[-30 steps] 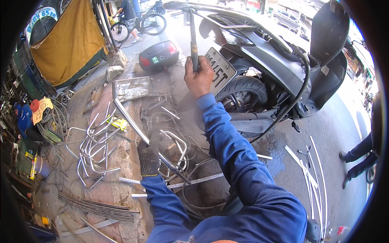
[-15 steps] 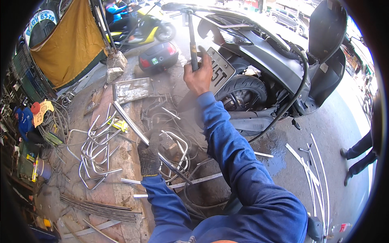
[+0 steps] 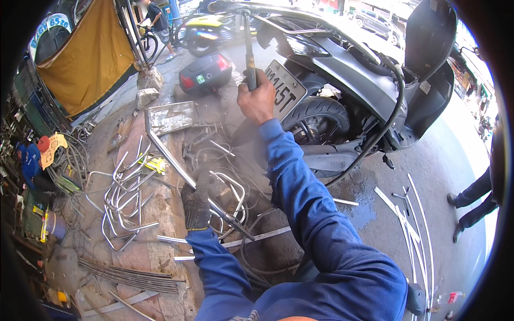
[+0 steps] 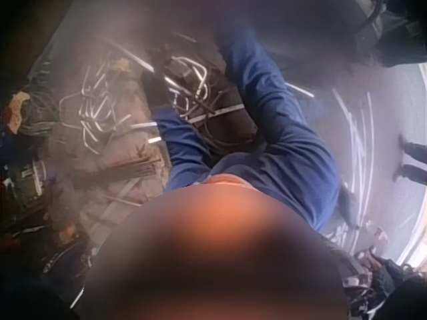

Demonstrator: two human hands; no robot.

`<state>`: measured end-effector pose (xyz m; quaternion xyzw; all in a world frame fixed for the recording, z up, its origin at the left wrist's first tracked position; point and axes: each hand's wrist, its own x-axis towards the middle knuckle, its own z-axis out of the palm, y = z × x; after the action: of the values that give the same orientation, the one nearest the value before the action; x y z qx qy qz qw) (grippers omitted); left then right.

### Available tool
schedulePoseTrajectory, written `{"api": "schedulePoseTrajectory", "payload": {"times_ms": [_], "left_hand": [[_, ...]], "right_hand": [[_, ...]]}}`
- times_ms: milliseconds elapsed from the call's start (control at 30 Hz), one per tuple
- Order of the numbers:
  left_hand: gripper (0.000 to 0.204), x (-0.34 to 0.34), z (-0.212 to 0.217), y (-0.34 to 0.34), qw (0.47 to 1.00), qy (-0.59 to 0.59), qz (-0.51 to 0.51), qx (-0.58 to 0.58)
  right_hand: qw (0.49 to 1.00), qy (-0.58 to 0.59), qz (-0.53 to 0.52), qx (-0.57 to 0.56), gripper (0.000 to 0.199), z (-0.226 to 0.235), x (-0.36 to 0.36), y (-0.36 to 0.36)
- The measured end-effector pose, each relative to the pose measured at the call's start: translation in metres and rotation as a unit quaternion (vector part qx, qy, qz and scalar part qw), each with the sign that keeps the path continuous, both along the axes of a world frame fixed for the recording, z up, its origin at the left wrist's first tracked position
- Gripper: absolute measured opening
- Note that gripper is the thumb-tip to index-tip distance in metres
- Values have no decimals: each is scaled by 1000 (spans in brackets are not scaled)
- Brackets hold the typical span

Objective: The person welds a metal frame attached to the rear of a motorcycle using a handheld welding torch. They repeatedly position metal rods, weld them in place, and adjust the frame while sitting on the ground.

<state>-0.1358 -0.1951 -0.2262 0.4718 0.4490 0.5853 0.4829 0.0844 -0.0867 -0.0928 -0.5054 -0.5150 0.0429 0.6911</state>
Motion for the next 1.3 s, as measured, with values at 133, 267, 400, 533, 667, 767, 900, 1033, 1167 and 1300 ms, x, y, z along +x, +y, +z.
{"api": "schedulePoseTrajectory", "payload": {"times_ms": [133, 267, 400, 533, 667, 767, 900, 1033, 1167, 1300], "left_hand": [[32, 0, 1, 1, 1000, -10, -5, 0], [33, 1, 2, 0, 1000, -4, 2, -14], [30, 1, 4, -3, 1000, -25, -2, -9], [30, 1, 7, -3, 1000, -7, -5, -4], [29, 1, 6, -1, 1000, -2, 0, -13], [29, -1, 1, -1, 1000, -2, -5, 6], [32, -7, -5, 0, 1000, 12, -18, 1], [36, -6, -12, 6, 998, -1, -45, 45], [42, -1, -19, 6, 993, -12, -108, 41], [44, 7, -26, 2, 985, 3, -168, -24]], "right_hand": [[1000, -2, -6, -11, 35, 3, -2, -5], [1000, 6, -2, -16, 34, 5, -4, -10], [1000, 2, -1, -25, 33, 8, -5, -14], [999, 4, -2, -36, 34, 9, -5, -18], [999, -12, 2, -33, 38, 4, -3, -14], [998, -56, 12, 8, 41, 0, 0, -5], [995, -50, 91, 0, 45, -22, -4, -16], [984, -63, 162, -31, 51, -77, -27, -78], [965, -79, 222, -113, 47, -137, -51, -143], [962, -52, 209, -170, 45, -178, -61, -167]]}}
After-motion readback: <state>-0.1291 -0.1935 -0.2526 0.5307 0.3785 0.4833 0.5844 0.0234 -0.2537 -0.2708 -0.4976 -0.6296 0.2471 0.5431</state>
